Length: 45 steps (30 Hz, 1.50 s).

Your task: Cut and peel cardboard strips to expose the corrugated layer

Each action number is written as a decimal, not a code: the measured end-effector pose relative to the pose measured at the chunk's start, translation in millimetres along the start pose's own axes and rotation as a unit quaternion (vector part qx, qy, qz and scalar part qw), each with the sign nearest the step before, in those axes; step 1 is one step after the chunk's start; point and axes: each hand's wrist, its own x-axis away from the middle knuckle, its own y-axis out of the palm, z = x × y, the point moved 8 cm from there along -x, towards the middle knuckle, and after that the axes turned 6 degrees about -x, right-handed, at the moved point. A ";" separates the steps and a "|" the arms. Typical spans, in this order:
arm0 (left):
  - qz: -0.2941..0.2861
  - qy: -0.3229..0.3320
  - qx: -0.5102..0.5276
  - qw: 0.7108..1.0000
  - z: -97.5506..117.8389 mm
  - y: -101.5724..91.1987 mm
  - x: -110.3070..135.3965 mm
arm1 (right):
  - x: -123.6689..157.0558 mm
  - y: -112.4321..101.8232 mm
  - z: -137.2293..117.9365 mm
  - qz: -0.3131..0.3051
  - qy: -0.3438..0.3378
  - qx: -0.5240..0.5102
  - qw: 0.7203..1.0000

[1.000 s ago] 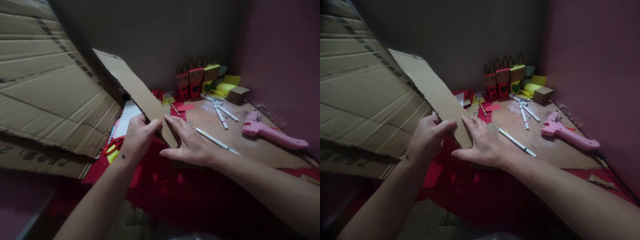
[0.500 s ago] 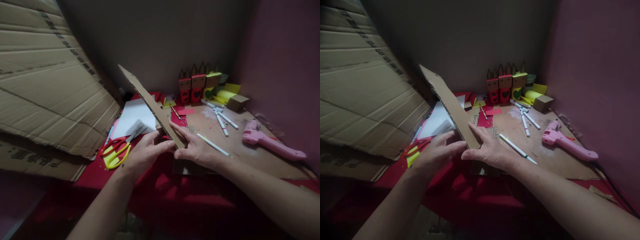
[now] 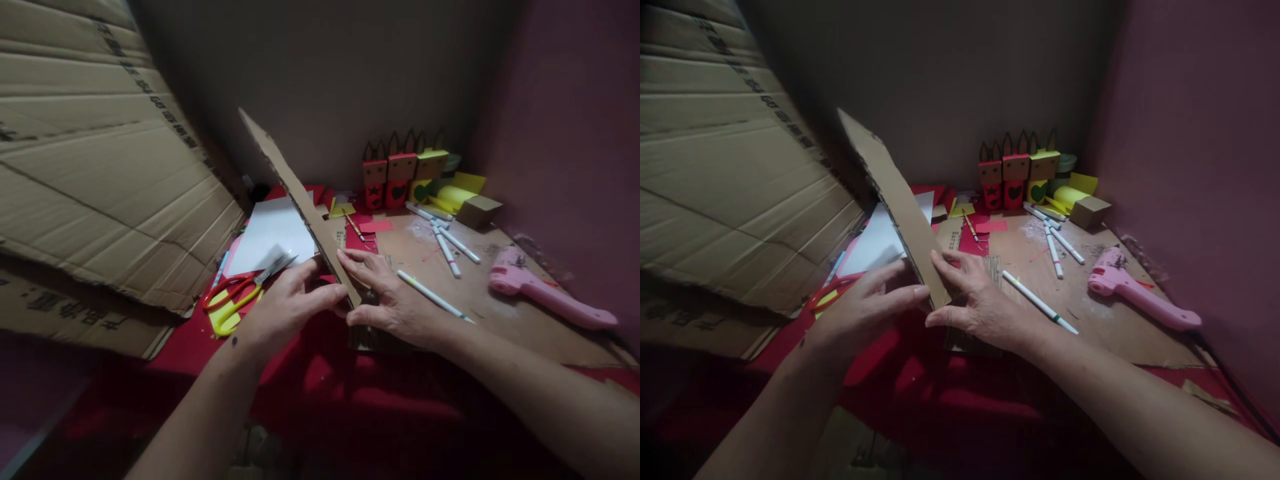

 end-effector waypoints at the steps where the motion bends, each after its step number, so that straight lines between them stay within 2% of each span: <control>1: 0.006 -0.004 -0.002 1.000 -1.2 0.3 1.4 | 0.3 1.3 -1.6 0.002 -0.006 0.005 1.000; 7: 0.044 -0.039 -0.024 0.998 -11.7 -3.7 6.3 | 2.2 11.8 -1.4 -0.013 0.016 -0.010 1.000; 16: -0.013 -0.008 -0.033 0.999 1.1 6.1 1.8 | 3.9 3.9 -7.7 -0.023 0.001 -0.009 1.000; 22: -0.006 -0.010 -0.022 1.000 -4.0 6.5 -1.3 | 5.0 2.7 -8.7 -0.022 -0.005 0.000 1.000; 27: 0.004 -0.015 -0.068 0.998 -5.1 5.1 -3.7 | 4.6 4.6 -8.2 -0.021 0.001 0.023 1.000; 32: 0.019 0.005 -0.090 0.996 1.8 7.7 -6.6 | 3.4 1.8 -8.4 0.001 -0.005 0.008 1.000; 38: 0.009 0.035 -0.148 0.988 10.1 14.1 -7.1 | 3.6 -1.0 -10.9 0.019 0.003 -0.020 1.000; 45: 0.007 0.036 -0.115 0.993 6.1 15.0 -5.5 | 3.2 -1.4 -12.5 0.023 -0.001 -0.037 0.999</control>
